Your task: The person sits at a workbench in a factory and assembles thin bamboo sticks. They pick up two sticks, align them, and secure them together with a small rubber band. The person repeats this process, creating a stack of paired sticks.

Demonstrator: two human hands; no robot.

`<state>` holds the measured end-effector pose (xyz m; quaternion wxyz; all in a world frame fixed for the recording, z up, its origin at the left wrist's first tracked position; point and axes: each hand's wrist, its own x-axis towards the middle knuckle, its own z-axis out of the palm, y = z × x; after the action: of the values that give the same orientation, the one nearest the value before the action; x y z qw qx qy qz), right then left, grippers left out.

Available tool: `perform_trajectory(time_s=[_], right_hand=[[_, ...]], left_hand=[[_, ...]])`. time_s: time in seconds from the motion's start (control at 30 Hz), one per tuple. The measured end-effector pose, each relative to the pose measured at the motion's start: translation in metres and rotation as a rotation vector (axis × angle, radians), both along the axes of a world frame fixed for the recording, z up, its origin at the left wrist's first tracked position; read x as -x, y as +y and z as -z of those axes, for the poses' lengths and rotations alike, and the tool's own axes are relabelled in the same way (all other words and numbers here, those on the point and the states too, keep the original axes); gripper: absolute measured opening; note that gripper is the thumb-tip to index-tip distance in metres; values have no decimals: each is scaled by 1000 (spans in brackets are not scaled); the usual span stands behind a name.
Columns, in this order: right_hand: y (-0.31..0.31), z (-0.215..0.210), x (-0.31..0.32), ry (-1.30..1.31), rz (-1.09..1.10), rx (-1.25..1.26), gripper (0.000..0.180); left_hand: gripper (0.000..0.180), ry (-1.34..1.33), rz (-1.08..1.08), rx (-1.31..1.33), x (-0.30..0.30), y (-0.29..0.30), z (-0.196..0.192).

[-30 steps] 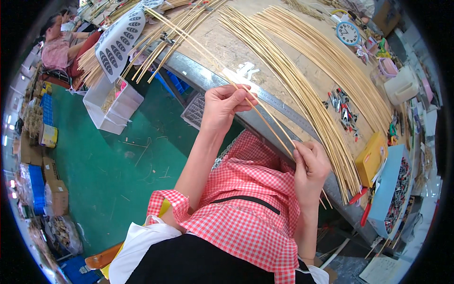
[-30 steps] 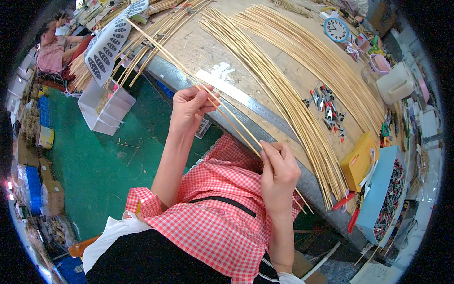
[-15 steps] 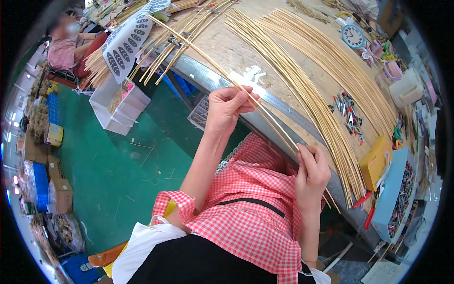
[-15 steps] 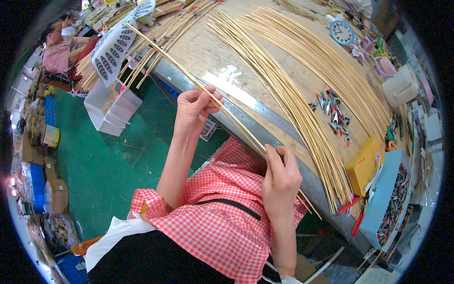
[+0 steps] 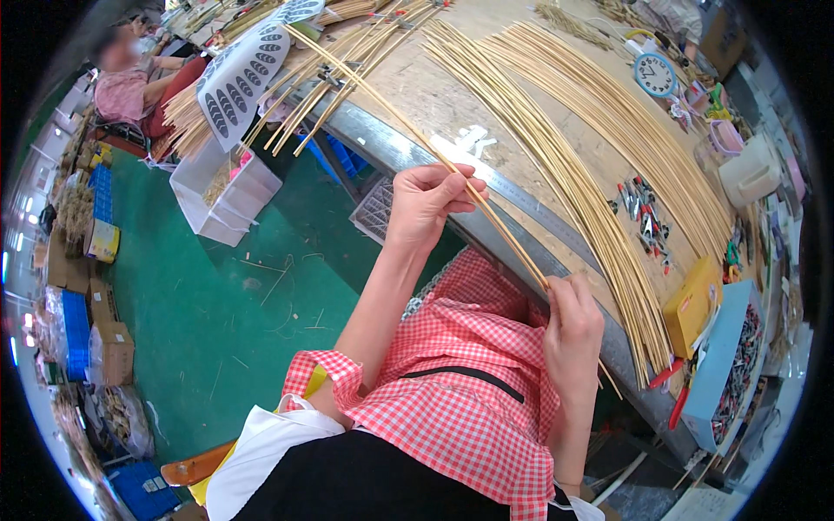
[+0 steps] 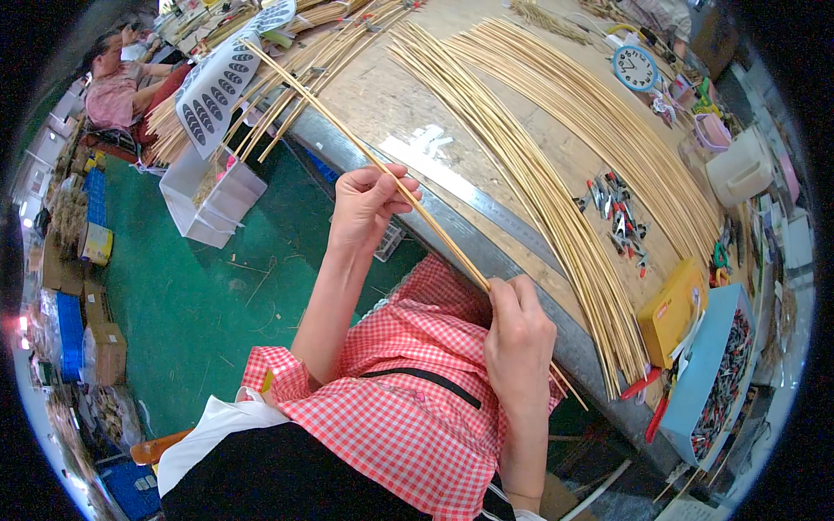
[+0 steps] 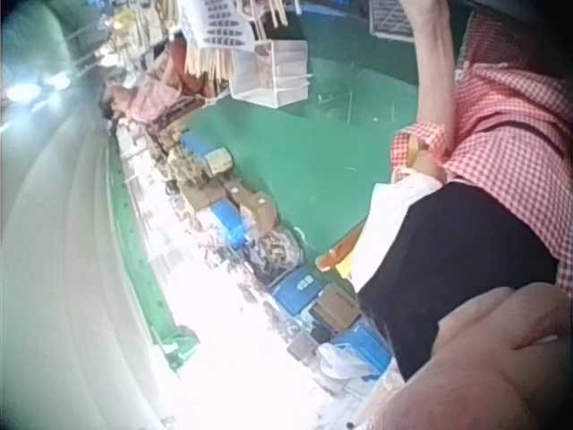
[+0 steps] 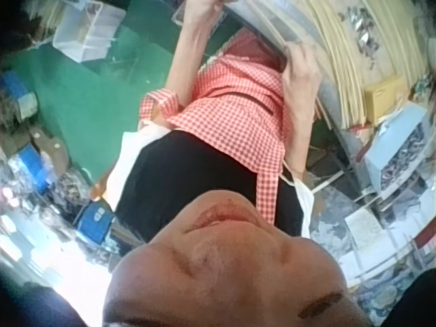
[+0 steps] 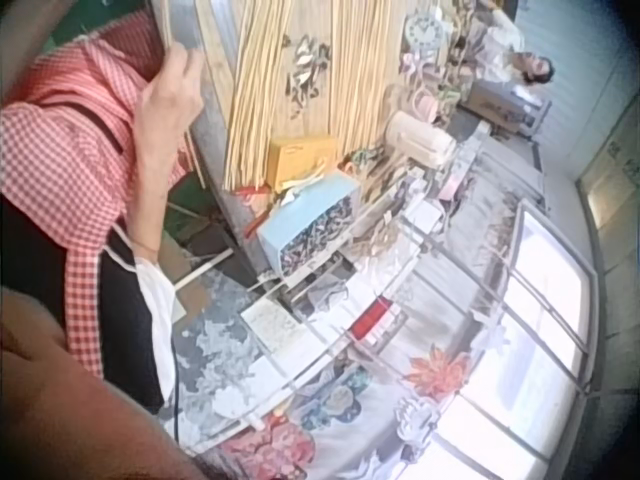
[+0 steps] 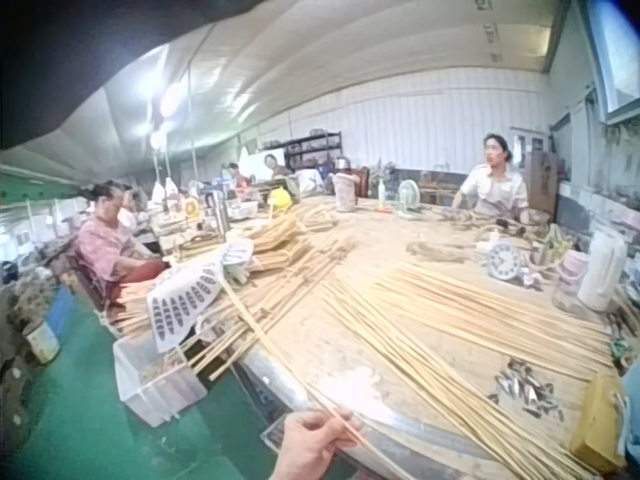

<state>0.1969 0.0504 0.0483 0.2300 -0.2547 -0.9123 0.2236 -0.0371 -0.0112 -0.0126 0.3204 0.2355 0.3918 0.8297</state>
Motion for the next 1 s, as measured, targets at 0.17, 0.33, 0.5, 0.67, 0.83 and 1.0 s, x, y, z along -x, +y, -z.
perform_trajectory(time_s=[0.17, 0.33, 0.5, 0.67, 0.83, 1.0], right_hand=[[-1, -7, 2, -87, -33, -23, 26], [-4, -7, 3, -128, -52, -15, 27], [7, 0, 2, -86, -89, 20, 16], [57, 15, -6, -75, 171, -165, 8], [87, 36, -10, -278, 284, -370, 8], [80, 27, -8, -194, 342, -341, 11]], left_hand=[[25, 13, 1, 19, -1, -2, -2], [25, 3, 18, 20, -4, -1, -4], [20, 20, 27, -41, 2, -5, 3], [17, -5, 16, -49, 5, -7, -1], [18, 18, 26, -49, 5, -5, 1], [18, 32, 25, -57, 8, -6, 6]])
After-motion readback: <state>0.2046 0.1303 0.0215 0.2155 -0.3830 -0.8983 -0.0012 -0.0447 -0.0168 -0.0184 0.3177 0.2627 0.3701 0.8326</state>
